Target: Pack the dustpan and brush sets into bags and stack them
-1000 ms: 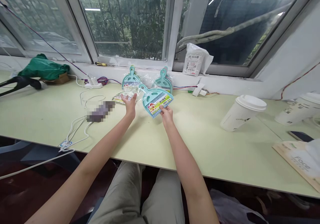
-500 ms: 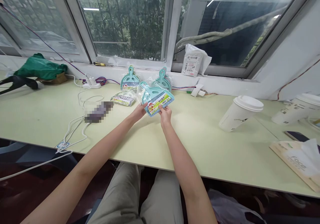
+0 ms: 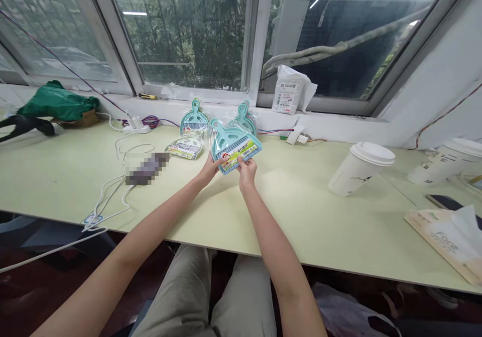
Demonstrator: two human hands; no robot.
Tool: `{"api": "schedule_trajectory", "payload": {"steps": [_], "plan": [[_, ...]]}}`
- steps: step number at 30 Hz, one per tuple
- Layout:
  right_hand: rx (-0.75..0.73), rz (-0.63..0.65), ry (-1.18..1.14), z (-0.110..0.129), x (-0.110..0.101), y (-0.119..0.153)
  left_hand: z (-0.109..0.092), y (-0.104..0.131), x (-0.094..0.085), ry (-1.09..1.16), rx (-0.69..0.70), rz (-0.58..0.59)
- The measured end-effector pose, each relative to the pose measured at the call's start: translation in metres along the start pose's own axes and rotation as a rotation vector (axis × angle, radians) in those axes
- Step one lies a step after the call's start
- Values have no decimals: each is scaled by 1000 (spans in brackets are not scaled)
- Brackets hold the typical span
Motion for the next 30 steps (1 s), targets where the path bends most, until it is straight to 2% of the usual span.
{"api": "schedule_trajectory", "payload": {"steps": [5,9,12,15,17,23,26,30], "plan": [[24,70,50,8,2,-5,-10,1,6,-9,-23,113],[-46,5,-2,11,-2,-3,-1,8,20,-6,-82,171],[-71,-38,-8,10,-3,-1,10,11,26,38,-106,108],[-46,-30,-11,6,0,0,15,8,17,39,-33,-42],[-18,-22,-29,3,1,0,15,6,11,26,4,-85],[-24,-2,-53,8,0,1,8,6,17,101,-89,109],[-19,31,-33,10,2,-1,2,4,11,66,-64,60],[67,16,10,6,-1,-9,8,3,1,-46,-88,1]]}}
Point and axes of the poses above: each hand's wrist, its own y-axis away from the middle knuckle, its own x-axis out of the palm, z = x × y, the point moved 7 cm from there along -y, towards the middle knuckle, and after that the axes turned 14 degrees about x, right-handed, at the moved point
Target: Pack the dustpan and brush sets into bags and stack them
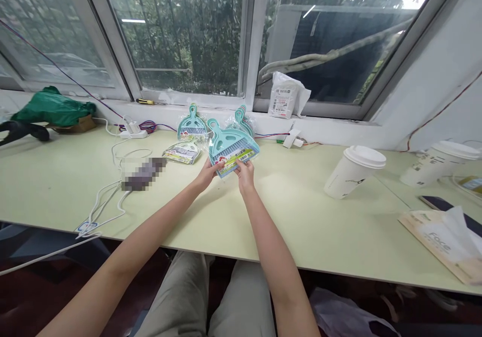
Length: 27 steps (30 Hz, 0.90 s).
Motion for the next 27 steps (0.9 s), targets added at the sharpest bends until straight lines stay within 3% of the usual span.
{"api": "schedule_trajectory", "payload": {"steps": [5,12,15,19,21,23,27], "plan": [[-25,-198,19,12,-29,-8,7,2,1,-22,-50,87],[53,-250,-21,13,-46,-13,4,4,5,-34,-45,191],[71,-175,-25,14,-42,-16,3,2,1,-32,-33,189],[42,142,24,14,-15,-13,-4,-6,-15,-63,-3,114],[8,192,74,13,-8,-8,-9,-6,-21,-97,-15,118],[-28,128,90,13,-9,-6,-13,-2,-18,-107,-70,212],[-83,26,40,19,-15,-6,-9,21,8,-26,-282,625]]}}
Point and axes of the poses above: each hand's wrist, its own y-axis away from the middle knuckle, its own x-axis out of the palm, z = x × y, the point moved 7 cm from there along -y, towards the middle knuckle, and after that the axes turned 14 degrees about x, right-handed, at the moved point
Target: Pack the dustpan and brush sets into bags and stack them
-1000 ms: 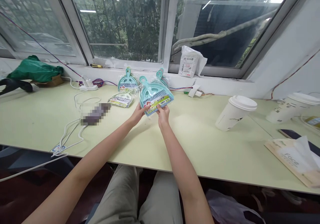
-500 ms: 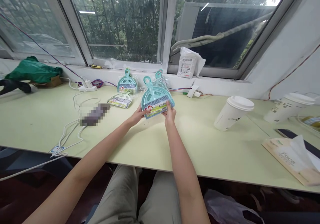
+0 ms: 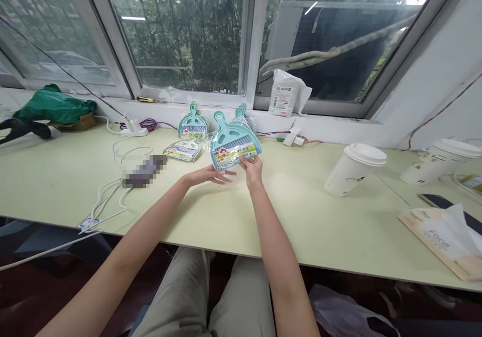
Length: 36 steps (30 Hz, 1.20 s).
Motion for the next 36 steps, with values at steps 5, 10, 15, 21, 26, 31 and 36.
{"api": "schedule_trajectory", "payload": {"steps": [5,10,15,21,26,31,36], "plan": [[11,0,-13,1,-3,-2,-4,-8,-11,20,208,-172],[69,24,52,-7,-3,-5,4,-9,-28,10,228,-414],[232,110,414,-13,-8,-10,11,-5,-47,86,202,-551],[-483,-38,1093,25,1,6,11,6,-75,150,162,-700],[-703,-64,1384,20,12,14,17,12,-80,165,103,-737],[-639,-20,1272,16,5,8,24,10,-75,118,12,-587],[-541,-95,1190,11,-9,-1,28,10,-66,62,-56,-446]]}}
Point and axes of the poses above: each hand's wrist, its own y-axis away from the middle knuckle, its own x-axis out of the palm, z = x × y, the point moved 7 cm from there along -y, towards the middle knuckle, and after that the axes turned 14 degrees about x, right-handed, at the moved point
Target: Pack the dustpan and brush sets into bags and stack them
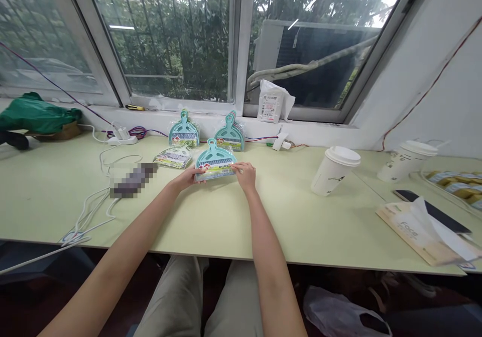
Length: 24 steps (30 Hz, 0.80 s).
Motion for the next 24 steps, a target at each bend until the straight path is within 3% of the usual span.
{"api": "schedule_trajectory", "payload": {"steps": [5,10,13,17,21,24], "plan": [[130,-112,-165,-23,-3,-3,-1,4,19,-62,23,148],[448,117,-485,-59,22,-11,-4,6,27,-107,28,164],[487,81,-596,-67,21,-15,-9,7,32,-114,70,160],[503,-100,-605,-74,8,-15,-13,-4,24,-305,253,28],[416,-126,-430,-72,9,-20,-5,-26,3,-712,370,-209],[341,-142,-222,-67,17,-32,0,-50,-9,-883,405,-270]]}}
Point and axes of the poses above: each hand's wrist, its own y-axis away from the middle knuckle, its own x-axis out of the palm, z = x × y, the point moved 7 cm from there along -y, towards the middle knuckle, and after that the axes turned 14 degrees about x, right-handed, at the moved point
